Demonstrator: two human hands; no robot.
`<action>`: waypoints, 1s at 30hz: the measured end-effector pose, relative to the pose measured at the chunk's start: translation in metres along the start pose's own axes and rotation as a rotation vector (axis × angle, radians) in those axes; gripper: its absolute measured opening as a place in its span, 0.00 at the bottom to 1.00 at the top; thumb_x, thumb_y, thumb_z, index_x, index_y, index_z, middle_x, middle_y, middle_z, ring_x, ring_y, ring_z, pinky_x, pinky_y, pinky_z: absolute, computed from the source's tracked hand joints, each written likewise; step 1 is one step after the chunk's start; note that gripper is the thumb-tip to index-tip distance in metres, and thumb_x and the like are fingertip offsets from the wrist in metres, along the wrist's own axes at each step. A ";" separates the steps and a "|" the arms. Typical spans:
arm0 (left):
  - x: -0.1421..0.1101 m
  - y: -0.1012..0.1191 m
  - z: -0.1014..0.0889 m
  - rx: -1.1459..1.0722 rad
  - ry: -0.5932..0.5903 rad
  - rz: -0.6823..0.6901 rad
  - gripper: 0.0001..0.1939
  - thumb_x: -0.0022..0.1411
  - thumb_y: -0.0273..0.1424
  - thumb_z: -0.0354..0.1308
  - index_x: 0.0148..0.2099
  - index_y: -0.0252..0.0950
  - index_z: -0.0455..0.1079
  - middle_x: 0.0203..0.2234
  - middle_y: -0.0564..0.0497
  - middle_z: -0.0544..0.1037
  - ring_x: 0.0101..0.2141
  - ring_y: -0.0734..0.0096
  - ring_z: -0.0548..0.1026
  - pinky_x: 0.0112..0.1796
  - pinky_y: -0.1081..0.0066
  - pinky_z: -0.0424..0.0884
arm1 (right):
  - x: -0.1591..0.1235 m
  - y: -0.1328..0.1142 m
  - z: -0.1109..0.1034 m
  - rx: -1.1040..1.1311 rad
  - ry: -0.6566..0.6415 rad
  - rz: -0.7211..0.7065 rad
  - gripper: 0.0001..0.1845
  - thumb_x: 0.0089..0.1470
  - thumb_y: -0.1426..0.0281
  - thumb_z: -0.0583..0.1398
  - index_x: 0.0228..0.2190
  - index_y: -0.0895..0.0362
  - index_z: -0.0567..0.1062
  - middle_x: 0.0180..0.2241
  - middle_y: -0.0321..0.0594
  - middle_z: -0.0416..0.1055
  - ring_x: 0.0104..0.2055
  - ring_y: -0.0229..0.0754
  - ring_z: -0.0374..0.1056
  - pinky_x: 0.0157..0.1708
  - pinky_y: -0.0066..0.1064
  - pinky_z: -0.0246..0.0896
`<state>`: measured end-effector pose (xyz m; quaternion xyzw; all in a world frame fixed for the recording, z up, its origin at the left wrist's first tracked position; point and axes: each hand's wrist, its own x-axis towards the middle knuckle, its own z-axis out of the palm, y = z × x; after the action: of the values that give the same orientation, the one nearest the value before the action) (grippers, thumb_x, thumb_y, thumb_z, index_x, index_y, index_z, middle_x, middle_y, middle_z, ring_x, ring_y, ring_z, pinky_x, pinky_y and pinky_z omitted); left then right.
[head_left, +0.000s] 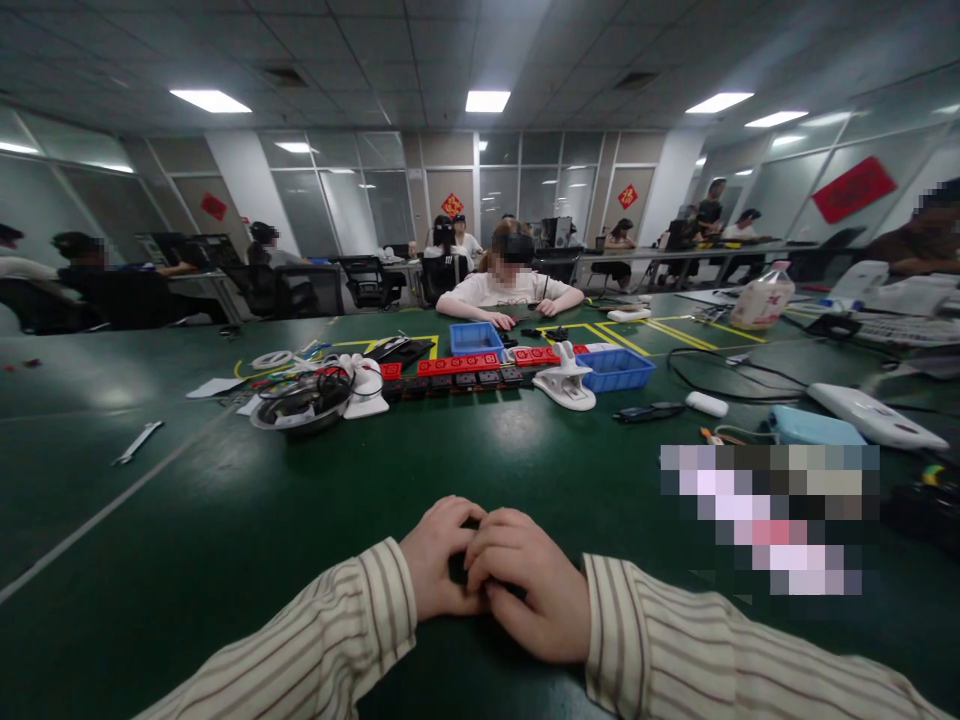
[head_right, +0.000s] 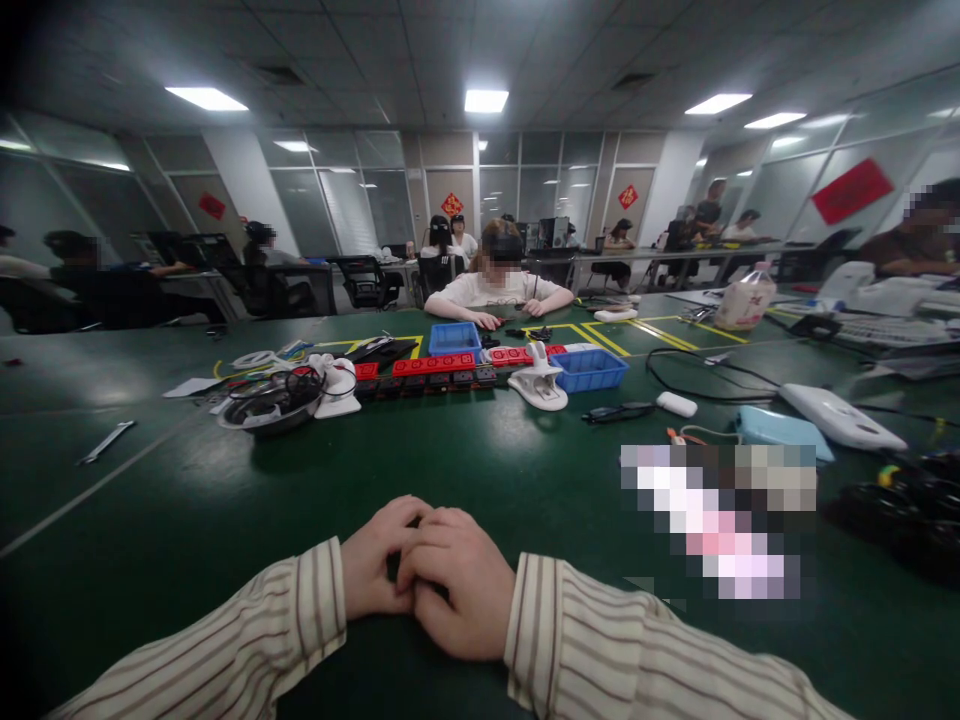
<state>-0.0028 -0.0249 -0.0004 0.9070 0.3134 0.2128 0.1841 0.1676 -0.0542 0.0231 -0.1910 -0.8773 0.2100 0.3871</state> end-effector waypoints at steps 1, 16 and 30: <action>0.000 0.000 0.000 0.006 -0.004 -0.001 0.11 0.40 0.35 0.64 0.29 0.37 0.70 0.35 0.50 0.68 0.39 0.63 0.66 0.43 0.63 0.62 | 0.000 0.000 0.000 0.017 0.000 -0.012 0.11 0.39 0.79 0.48 0.24 0.56 0.68 0.25 0.37 0.69 0.35 0.40 0.62 0.39 0.35 0.55; -0.003 0.020 0.007 0.142 0.075 -0.183 0.24 0.38 0.42 0.63 0.38 0.37 0.66 0.34 0.51 0.68 0.39 0.62 0.67 0.53 0.49 0.48 | 0.000 0.003 0.005 -0.277 0.037 0.355 0.14 0.44 0.60 0.60 0.27 0.58 0.64 0.29 0.38 0.62 0.32 0.41 0.56 0.34 0.34 0.52; 0.000 -0.004 0.004 0.009 -0.007 -0.044 0.19 0.39 0.38 0.64 0.37 0.39 0.71 0.37 0.50 0.68 0.40 0.61 0.65 0.43 0.62 0.62 | 0.001 0.001 -0.001 0.026 -0.014 -0.052 0.11 0.40 0.78 0.48 0.19 0.56 0.68 0.23 0.34 0.71 0.36 0.39 0.61 0.42 0.36 0.51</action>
<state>-0.0028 -0.0223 -0.0056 0.9015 0.3336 0.2040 0.1856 0.1679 -0.0524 0.0242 -0.1614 -0.8818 0.2126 0.3888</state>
